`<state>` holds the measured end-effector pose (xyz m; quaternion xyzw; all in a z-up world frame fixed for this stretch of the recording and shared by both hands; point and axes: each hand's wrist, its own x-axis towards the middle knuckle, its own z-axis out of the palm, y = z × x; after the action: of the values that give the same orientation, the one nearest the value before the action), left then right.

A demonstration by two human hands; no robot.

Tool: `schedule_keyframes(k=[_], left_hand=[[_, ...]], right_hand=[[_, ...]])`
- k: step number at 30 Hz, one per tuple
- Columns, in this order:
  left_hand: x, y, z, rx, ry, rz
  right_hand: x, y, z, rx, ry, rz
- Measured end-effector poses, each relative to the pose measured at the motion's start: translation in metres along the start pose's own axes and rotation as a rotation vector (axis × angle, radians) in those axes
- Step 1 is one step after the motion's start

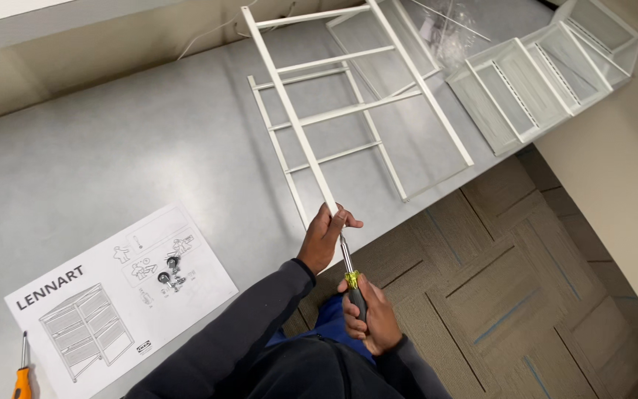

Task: The person assembles a white metal shelving unit by using a screwdriver to attach screws to the frame and placing a mesh shelf on top.

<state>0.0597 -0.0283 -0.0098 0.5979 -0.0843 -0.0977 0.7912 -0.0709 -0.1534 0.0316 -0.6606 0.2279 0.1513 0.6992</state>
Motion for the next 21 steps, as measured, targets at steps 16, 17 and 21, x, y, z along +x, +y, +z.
schedule_keyframes(k=[16,17,21], left_hand=[[0.005,-0.002,0.001,-0.022,-0.002,-0.001],[0.006,-0.002,0.001,-0.028,0.004,0.001],[0.011,0.001,-0.009,-0.015,0.024,0.01]], right_hand=[[0.009,0.014,-0.001,-0.965,0.32,-0.427],[0.013,0.015,-0.002,-1.007,0.289,-0.39],[0.023,-0.014,-0.001,-0.416,-0.01,-0.097]])
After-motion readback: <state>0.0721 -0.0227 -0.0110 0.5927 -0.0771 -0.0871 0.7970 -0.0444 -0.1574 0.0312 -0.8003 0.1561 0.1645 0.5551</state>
